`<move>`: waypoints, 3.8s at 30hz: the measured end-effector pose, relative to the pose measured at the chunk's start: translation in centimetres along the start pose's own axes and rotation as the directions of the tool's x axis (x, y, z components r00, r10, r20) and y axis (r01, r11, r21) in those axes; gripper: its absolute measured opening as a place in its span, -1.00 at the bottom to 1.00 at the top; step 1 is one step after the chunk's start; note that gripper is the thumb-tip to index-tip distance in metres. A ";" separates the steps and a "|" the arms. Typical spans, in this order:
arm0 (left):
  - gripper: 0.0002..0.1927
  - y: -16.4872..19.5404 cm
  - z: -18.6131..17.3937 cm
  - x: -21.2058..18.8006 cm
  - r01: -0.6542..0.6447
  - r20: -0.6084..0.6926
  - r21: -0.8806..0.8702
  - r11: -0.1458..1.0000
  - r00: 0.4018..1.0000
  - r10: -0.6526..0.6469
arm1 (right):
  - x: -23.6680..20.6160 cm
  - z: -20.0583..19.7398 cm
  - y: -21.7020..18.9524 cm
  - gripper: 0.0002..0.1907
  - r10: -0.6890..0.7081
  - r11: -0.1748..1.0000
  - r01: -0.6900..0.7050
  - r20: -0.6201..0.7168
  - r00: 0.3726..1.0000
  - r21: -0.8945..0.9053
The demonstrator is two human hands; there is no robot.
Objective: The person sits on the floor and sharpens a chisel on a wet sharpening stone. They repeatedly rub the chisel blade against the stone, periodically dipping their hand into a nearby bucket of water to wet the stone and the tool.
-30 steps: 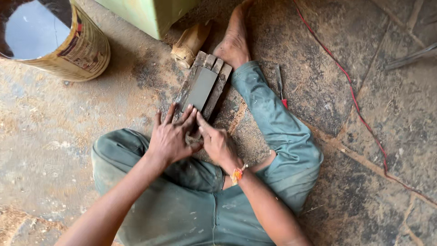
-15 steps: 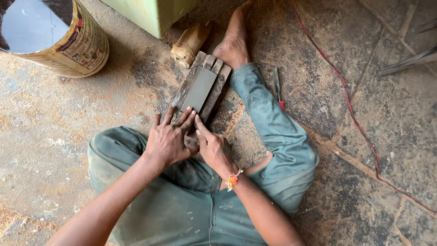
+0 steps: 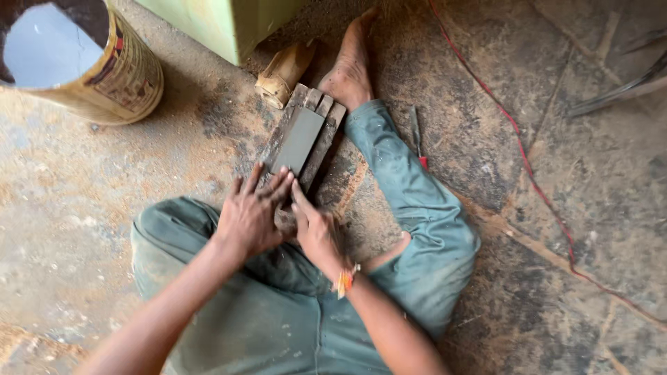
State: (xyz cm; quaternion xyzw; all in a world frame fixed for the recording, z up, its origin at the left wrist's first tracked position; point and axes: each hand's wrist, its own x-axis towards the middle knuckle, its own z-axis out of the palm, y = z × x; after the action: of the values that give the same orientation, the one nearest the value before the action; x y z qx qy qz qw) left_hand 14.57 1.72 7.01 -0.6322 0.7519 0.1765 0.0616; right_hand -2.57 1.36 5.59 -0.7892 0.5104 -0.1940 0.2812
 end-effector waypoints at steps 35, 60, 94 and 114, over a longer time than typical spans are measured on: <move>-0.77 0.2 2.2 2.3 -0.229 -0.137 -0.942 -0.246 0.930 -0.342 | -1.4 -3.0 0.6 -0.60 0.147 0.439 -0.457 0.440 0.886 0.774; -0.77 -1.0 2.9 2.8 -0.315 -0.158 -0.912 -0.262 0.861 -0.483 | -7.2 -4.4 0.7 -0.54 0.311 0.791 -0.402 0.263 0.913 0.461; -0.55 -0.3 5.4 3.5 -0.367 -0.147 -0.834 -0.411 0.867 -0.477 | -8.0 1.5 6.9 -0.41 0.340 0.814 -0.334 0.077 0.937 0.475; -0.56 -0.3 6.0 4.0 -0.394 -0.158 -0.794 -0.462 0.868 -0.470 | -6.7 1.6 7.3 -0.31 0.435 0.818 -0.450 0.126 0.891 0.359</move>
State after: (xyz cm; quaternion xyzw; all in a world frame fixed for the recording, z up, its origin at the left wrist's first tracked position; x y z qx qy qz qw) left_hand 13.29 0.01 0.10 -0.4148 0.1789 0.5595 -0.6949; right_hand -9.43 5.53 -0.43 -0.5831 0.6270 -0.2030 0.4751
